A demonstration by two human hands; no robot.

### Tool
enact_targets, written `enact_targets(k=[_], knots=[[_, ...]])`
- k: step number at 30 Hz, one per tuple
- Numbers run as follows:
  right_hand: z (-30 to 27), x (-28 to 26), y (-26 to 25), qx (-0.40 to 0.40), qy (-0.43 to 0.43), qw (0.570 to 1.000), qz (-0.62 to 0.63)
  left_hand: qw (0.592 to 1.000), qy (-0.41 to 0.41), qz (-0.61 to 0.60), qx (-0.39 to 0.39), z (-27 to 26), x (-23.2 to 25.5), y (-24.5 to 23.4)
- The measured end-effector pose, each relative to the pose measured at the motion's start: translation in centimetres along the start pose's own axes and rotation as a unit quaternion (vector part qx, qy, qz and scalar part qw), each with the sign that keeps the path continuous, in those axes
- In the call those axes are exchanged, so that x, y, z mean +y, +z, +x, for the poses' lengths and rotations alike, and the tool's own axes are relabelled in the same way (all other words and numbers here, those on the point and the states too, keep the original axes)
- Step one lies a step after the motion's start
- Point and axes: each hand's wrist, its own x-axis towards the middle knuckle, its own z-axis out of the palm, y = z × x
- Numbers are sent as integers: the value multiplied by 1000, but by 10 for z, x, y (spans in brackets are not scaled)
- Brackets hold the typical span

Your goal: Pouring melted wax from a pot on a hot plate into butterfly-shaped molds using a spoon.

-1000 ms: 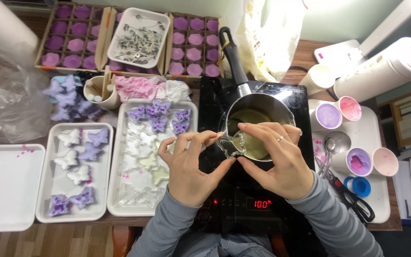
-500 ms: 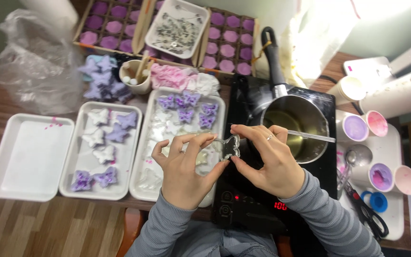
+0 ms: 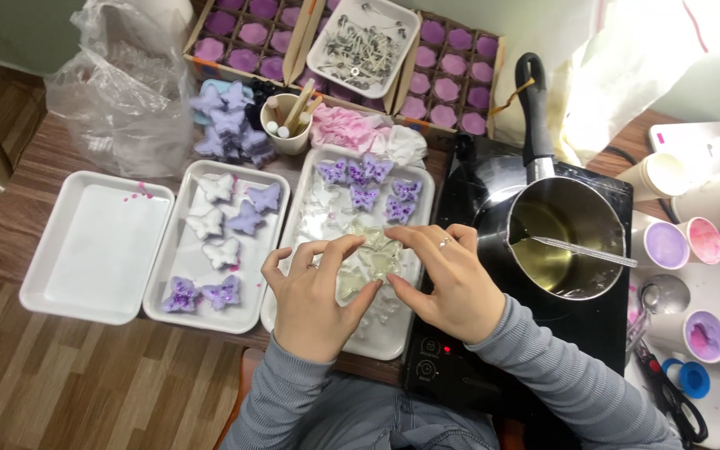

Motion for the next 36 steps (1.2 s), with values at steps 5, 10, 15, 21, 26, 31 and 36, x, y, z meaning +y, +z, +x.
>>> enact_targets(k=[5,10,15,21,26,31,36], knots=[[8,-2,20,16,-49,999,16,1000,-18,8,-18,-5,-18,0],[14,-1,41,-20,-40,999,17,999,-44,19,-25,-13,-34,3],[16,2,61,-35,-59,998,-4,998,-54,7,-29,-22,-50,8],[16,6,85,-76,-46,996,3,992,-114,13,-58,-32,-61,10],[16,6,104,-79,-66,995,-7,991,-116,24,-60,-45,-76,16],[15,10,120,-85,-74,994,-11,991,-110,46,-62,-53,-86,22],[15,9,129,-116,-60,991,-20,991,-110,43,-62,-54,-90,23]])
